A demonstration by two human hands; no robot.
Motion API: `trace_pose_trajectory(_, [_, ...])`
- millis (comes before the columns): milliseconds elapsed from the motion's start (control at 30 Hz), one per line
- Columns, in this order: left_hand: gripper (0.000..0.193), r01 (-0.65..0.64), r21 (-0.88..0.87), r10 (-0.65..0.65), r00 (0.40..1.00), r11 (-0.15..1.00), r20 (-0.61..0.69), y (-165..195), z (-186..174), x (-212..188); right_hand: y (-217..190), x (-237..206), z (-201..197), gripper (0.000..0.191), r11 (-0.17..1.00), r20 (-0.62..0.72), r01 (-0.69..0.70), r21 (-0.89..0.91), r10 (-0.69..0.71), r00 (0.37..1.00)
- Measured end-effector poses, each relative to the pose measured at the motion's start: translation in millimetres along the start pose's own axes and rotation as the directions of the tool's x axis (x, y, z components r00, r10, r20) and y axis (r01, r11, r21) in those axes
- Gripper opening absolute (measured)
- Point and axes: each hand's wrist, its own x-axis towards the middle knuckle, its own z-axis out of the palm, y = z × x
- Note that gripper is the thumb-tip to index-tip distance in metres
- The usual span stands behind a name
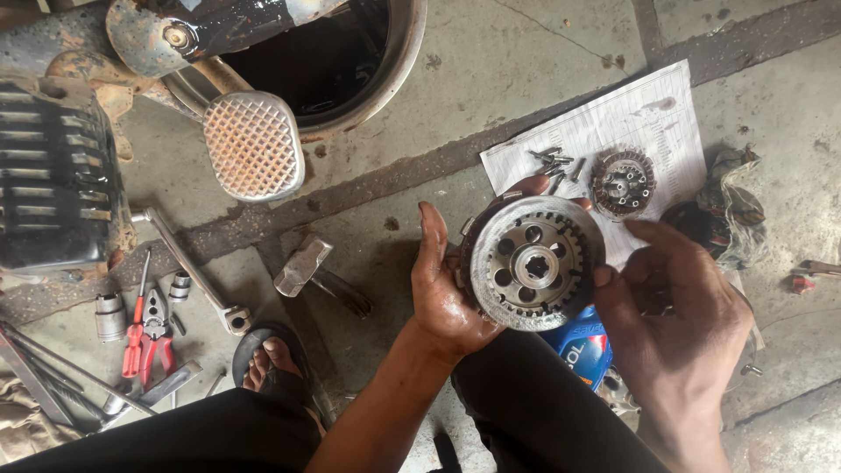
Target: The person assembles a motorcycle clutch by stacking friction plates and steel plates onto a clutch hub. They pick up each plate from a newspaper on the floor, place it onto the hub, and press the stack together. The person repeats this process for multiple plates, alternating between friction and steel types.
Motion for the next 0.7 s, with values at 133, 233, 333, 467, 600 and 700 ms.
trace_pose_trajectory(133, [0.105,-0.005,0.017,0.005,1.0,1.0,-0.012,-0.1,-2.4,-1.8,-14.0,8.7,-4.4,0.071,0.971,0.135,0.227,-0.076,-0.216,0.967])
trace_pose_trajectory(233, [0.103,-0.012,-0.119,0.017,0.999,0.993,0.045,-1.7,-3.7,-3.9,-19.6,10.5,-0.6,0.107,0.871,0.179,0.491,0.004,-0.483,0.857])
trace_pose_trajectory(333, [0.104,-0.017,-0.07,0.018,1.0,0.997,0.008,-3.3,-3.9,-4.4,-22.8,10.1,4.4,0.122,0.889,0.267,0.457,-0.013,-0.438,0.859])
trace_pose_trajectory(467, [0.102,-0.032,-0.018,0.032,0.999,0.999,-0.017,-0.9,-2.8,-5.4,-24.5,10.2,6.0,0.12,0.91,0.276,0.414,0.022,-0.403,0.872])
trace_pose_trajectory(600, [0.104,-0.031,-0.014,0.031,0.999,0.999,-0.036,-0.3,-2.2,-5.2,-28.3,8.9,7.3,0.12,0.894,0.264,0.447,0.03,-0.438,0.859])
trace_pose_trajectory(700, [0.102,-0.039,-0.018,0.039,0.999,0.999,-0.024,-1.4,-3.0,-6.0,-33.2,6.4,9.4,0.119,0.921,0.275,0.39,0.01,-0.378,0.884])
